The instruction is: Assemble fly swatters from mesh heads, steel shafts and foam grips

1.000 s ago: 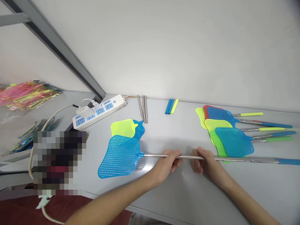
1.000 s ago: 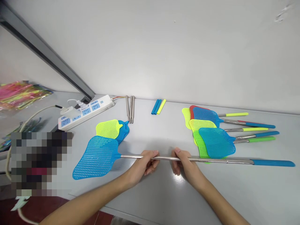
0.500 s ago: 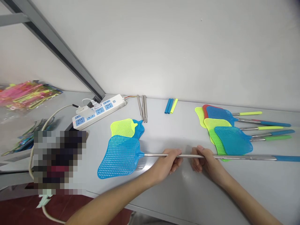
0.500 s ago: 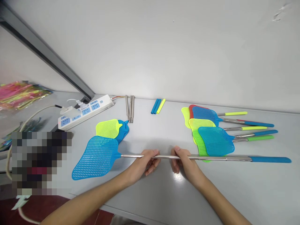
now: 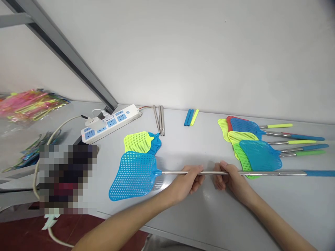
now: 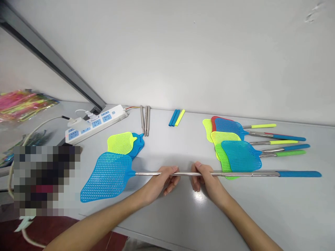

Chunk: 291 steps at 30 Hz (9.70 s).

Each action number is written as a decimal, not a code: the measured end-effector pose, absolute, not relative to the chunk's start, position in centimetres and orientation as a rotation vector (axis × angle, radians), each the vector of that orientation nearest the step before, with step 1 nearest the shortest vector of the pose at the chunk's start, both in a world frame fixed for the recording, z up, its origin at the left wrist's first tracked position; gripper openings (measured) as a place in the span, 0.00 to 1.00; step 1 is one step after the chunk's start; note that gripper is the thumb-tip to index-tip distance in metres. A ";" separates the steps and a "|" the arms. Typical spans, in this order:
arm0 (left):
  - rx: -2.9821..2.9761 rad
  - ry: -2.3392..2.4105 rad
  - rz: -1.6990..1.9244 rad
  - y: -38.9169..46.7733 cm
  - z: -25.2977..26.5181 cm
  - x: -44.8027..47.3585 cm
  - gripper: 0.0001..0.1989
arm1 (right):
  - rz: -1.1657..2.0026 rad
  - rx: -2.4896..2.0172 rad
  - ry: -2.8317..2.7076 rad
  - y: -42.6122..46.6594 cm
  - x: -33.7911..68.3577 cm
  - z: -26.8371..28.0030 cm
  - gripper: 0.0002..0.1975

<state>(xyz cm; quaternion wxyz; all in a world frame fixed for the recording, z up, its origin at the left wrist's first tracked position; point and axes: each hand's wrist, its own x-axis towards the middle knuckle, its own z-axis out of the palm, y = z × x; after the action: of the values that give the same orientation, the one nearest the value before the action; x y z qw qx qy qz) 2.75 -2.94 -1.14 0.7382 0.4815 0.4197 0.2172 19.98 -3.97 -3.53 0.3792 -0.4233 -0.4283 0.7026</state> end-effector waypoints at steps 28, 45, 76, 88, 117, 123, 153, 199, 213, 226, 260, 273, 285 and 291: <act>1.060 0.923 0.439 -2.8 -0.7 2.8 0.21 | 1.765 -1.117 -1.128 -3.8 19.9 -3.4 0.24; 1.066 0.937 0.442 -2.8 -0.6 2.8 0.21 | 1.780 -1.127 -1.104 -3.9 19.9 -3.3 0.24; 1.025 0.658 0.319 -2.7 0.3 1.7 0.25 | 1.929 -1.004 -1.287 -4.7 20.3 -3.3 0.31; 0.972 0.596 0.138 -2.4 0.4 1.4 0.28 | 1.818 -1.010 -1.354 -5.5 19.7 -3.8 0.31; 0.560 1.001 0.899 -1.9 -2.2 2.3 0.28 | 1.992 -0.853 -0.749 -4.6 19.1 -3.8 0.26; 0.626 0.818 0.711 -2.1 -2.0 2.2 0.24 | 1.946 -0.791 -0.776 -4.7 18.7 -4.2 0.26; 0.799 0.764 0.364 -3.1 -1.3 3.4 0.26 | 1.981 -0.874 -0.923 -4.3 19.0 -4.2 0.27; 0.846 0.713 0.349 -2.6 -0.4 2.6 0.27 | 1.996 -0.851 -0.906 -5.1 18.7 -3.9 0.28; 0.930 0.931 0.324 -2.8 -0.6 3.1 0.28 | 2.014 -0.950 -0.767 -4.0 19.4 -3.1 0.26; 0.884 0.949 0.350 -3.0 -0.9 3.2 0.28 | 2.005 -0.960 -0.736 -4.2 19.3 -3.0 0.24; 0.900 1.027 0.606 -2.8 -0.9 3.0 0.29 | 2.091 -0.894 -0.765 -4.8 18.9 -2.8 0.23; 1.206 0.983 0.622 -2.9 -0.4 2.7 0.22 | 1.851 -0.932 -0.685 -4.4 19.4 -2.6 0.23; 0.801 0.926 1.103 -0.3 -0.4 1.0 0.19 | 1.665 -0.927 -0.670 -3.2 20.8 -2.0 0.22; 0.580 0.923 1.112 1.2 3.0 -2.5 0.36 | 1.549 -0.917 -0.775 -2.9 21.8 -2.1 0.21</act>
<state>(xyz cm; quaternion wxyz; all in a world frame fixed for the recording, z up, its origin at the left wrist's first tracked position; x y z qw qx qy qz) -2.49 1.23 3.02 0.7120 0.2616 0.4161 0.5014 21.76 -2.88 -2.06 0.5569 -0.3887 -0.3284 0.6565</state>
